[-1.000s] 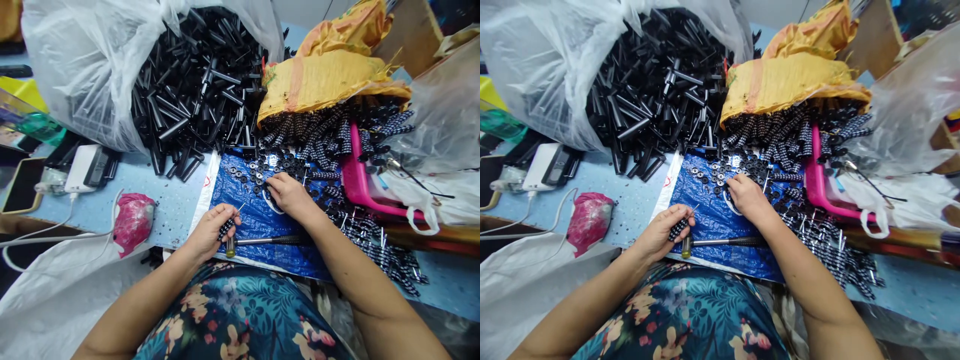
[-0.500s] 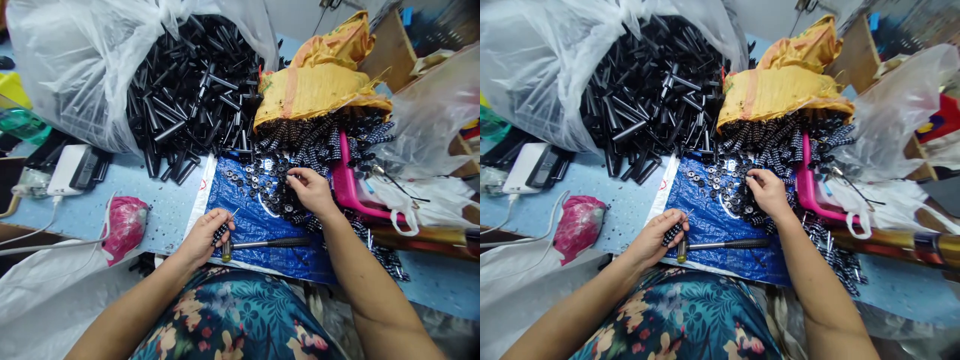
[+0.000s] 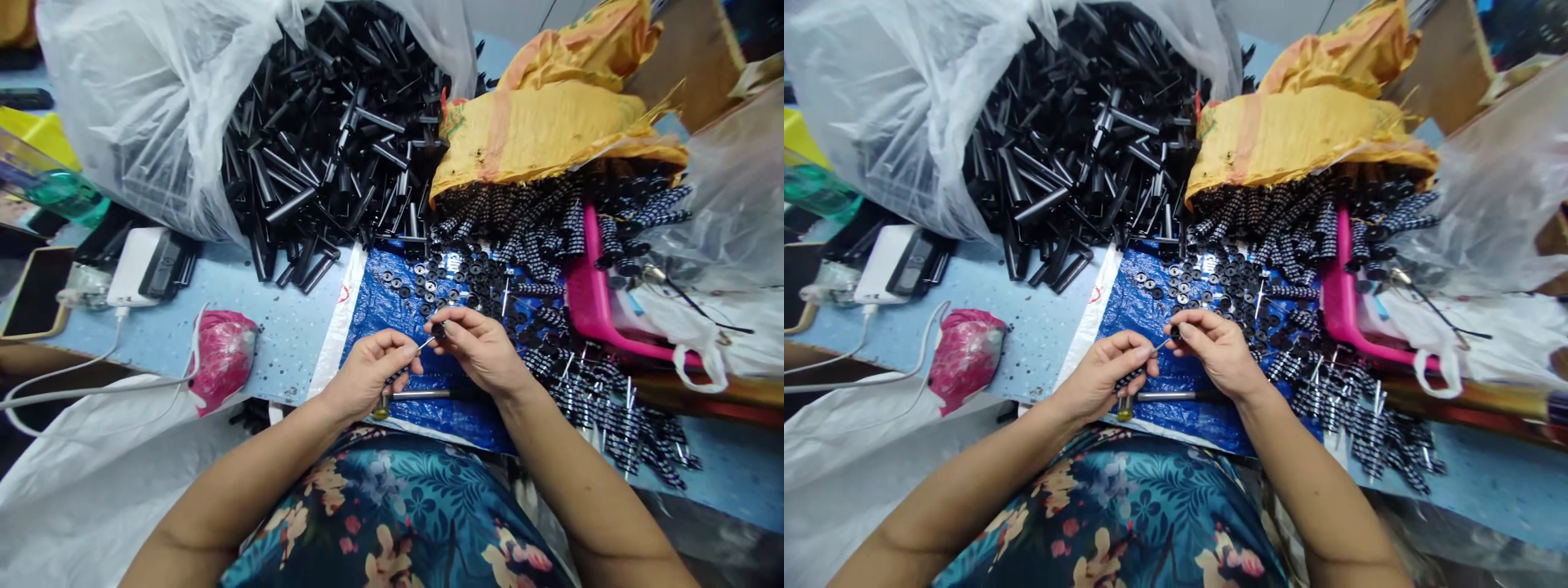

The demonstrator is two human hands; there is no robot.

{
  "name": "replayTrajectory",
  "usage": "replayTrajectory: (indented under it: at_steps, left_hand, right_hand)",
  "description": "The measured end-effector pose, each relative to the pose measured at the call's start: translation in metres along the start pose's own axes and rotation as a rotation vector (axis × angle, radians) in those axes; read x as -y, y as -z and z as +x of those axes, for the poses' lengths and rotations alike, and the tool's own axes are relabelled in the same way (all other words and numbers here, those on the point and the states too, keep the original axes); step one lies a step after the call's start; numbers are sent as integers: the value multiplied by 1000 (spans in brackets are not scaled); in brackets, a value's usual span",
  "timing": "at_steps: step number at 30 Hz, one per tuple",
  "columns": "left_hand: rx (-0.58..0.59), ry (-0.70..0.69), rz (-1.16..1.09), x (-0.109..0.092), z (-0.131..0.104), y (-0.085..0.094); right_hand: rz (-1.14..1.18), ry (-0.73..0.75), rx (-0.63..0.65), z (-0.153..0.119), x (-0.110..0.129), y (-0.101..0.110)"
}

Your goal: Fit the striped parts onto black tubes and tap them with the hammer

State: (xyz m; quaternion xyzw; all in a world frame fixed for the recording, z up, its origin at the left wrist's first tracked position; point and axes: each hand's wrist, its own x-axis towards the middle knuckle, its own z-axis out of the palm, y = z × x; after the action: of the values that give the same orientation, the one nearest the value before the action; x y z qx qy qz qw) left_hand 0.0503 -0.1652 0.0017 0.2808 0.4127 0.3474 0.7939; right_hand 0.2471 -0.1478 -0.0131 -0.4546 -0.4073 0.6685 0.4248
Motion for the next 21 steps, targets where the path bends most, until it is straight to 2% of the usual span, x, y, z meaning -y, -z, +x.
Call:
replayTrajectory:
  at_steps: [3,10,16,18,21]
  left_hand:
    - [16,-2,28,2,0,-2]
    - [9,-35,120,8,-7,2]
    - [29,-41,248,8,-11,1]
    - [36,-48,198,11,-10,0]
    - [49,-53,102,16,-10,-1]
  right_hand:
    - [53,-21,7,-7,-10,0]
    - [-10,2,52,-13,-12,4]
    - [-344,149,54,-17,-8,7]
    - [-304,156,-9,-18,-10,8]
    - [-80,98,-107,-20,-17,7]
